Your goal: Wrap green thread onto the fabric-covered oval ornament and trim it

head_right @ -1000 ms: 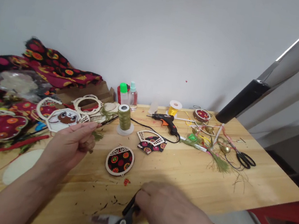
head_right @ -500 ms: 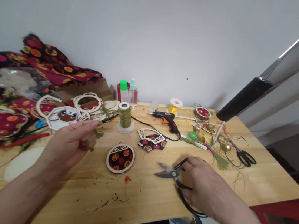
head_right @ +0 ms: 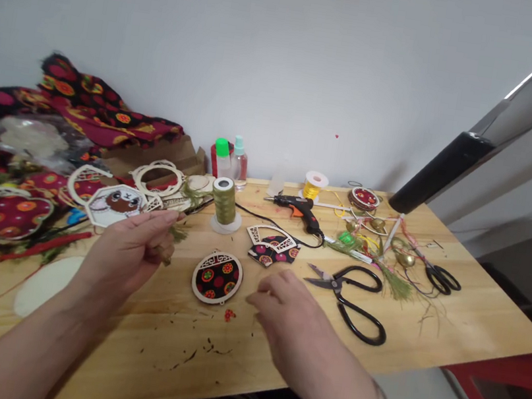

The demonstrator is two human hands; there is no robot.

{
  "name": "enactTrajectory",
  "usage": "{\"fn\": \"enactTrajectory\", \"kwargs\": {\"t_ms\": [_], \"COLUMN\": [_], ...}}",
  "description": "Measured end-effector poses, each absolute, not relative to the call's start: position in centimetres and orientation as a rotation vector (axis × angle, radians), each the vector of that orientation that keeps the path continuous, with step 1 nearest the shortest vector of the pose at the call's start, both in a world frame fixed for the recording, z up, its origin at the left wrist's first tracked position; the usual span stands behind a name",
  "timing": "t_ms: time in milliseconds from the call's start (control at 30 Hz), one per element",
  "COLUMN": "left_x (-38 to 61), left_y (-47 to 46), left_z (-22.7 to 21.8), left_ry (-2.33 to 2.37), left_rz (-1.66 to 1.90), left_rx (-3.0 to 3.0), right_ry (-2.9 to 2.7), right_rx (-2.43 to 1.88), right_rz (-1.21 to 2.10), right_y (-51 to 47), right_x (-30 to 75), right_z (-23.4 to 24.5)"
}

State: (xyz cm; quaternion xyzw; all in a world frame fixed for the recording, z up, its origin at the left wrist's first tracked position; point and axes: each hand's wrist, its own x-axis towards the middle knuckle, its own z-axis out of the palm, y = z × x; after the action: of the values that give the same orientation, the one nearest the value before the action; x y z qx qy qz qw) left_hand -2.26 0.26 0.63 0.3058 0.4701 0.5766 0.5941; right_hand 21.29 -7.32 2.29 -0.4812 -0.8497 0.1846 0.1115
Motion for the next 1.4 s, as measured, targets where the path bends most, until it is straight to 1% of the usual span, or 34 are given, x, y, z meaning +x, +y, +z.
{"fn": "enactTrajectory", "kwargs": {"t_ms": [100, 200, 267, 300, 400, 433, 467, 533, 567, 633, 767, 900, 967, 1033, 1200, 1267, 1400], "left_x": [-2.3, -2.3, -2.3, -2.4, -2.4, -2.4, -2.4, -2.4, -2.4, -2.5, -2.4, -2.2, -2.2, -2.3, -2.5, -2.5, -2.3], "left_y": [0.2, 0.3, 0.3, 0.3, 0.3, 0.3, 0.3, 0.2, 0.2, 0.2, 0.2, 0.3, 0.3, 0.3, 0.2, 0.3, 0.4], "left_z": [0.6, 0.6, 0.6, 0.6, 0.6, 0.5, 0.5, 0.5, 0.5, 0.5, 0.6, 0.5, 0.3, 0.2, -0.1, -0.1, -0.1], "left_ry": [1.09, 1.084, 1.079, 1.076, 1.073, 1.075, 1.077, 1.084, 1.088, 1.095, 1.088, 1.079, 1.086, 1.099, 1.112, 1.107, 1.112], "left_rz": [1.338, 1.338, 1.341, 1.339, 1.339, 1.342, 1.346, 1.353, 1.353, 1.347, 1.336, 1.336, 1.337, 1.335, 1.307, 1.295, 1.261], "left_rx": [0.716, 0.706, 0.702, 0.7, 0.699, 0.7, 0.703, 0.712, 0.714, 0.713, 0.707, 0.698, 0.7, 0.711, 0.707, 0.706, 0.698], "right_ry": [-2.504, -2.473, -2.44, -2.449, -2.429, -2.376, -2.323, -2.265, -2.28, -2.38, -2.583, -2.655, -2.59, -2.399, -1.596, -1.379, -1.208], "right_rx": [-1.309, -1.37, -1.401, -1.335, -0.911, -0.871, -0.918, -1.166, -1.27, -1.345, -1.245, -1.18, -1.125, -1.077, -1.01, -1.026, -1.081], "right_rz": [0.547, 0.493, 0.539, 0.639, 1.068, 1.104, 1.059, 0.815, 0.698, 0.575, 0.571, 0.561, 0.686, 0.889, 1.272, 1.415, 1.493], "right_y": [-7.3, -7.2, -7.5, -7.8, -8.3, -8.3, -8.1, -7.4, -7.1, -6.5, -6.6, -6.8, -6.4, -5.5, -1.5, 0.1, 1.9], "right_x": [18.8, 17.7, 17.4, 17.4, 17.8, 18.0, 18.3, 18.9, 19.2, 19.6, 19.7, 19.4, 19.3, 19.1, 17.7, 16.6, 14.3], "right_z": [1.0, 0.2, 0.5, 0.9, 2.2, 2.3, 2.4, 2.0, 1.7, 1.3, 1.0, 0.7, 0.8, 1.3, 3.7, 4.4, 4.4]}}
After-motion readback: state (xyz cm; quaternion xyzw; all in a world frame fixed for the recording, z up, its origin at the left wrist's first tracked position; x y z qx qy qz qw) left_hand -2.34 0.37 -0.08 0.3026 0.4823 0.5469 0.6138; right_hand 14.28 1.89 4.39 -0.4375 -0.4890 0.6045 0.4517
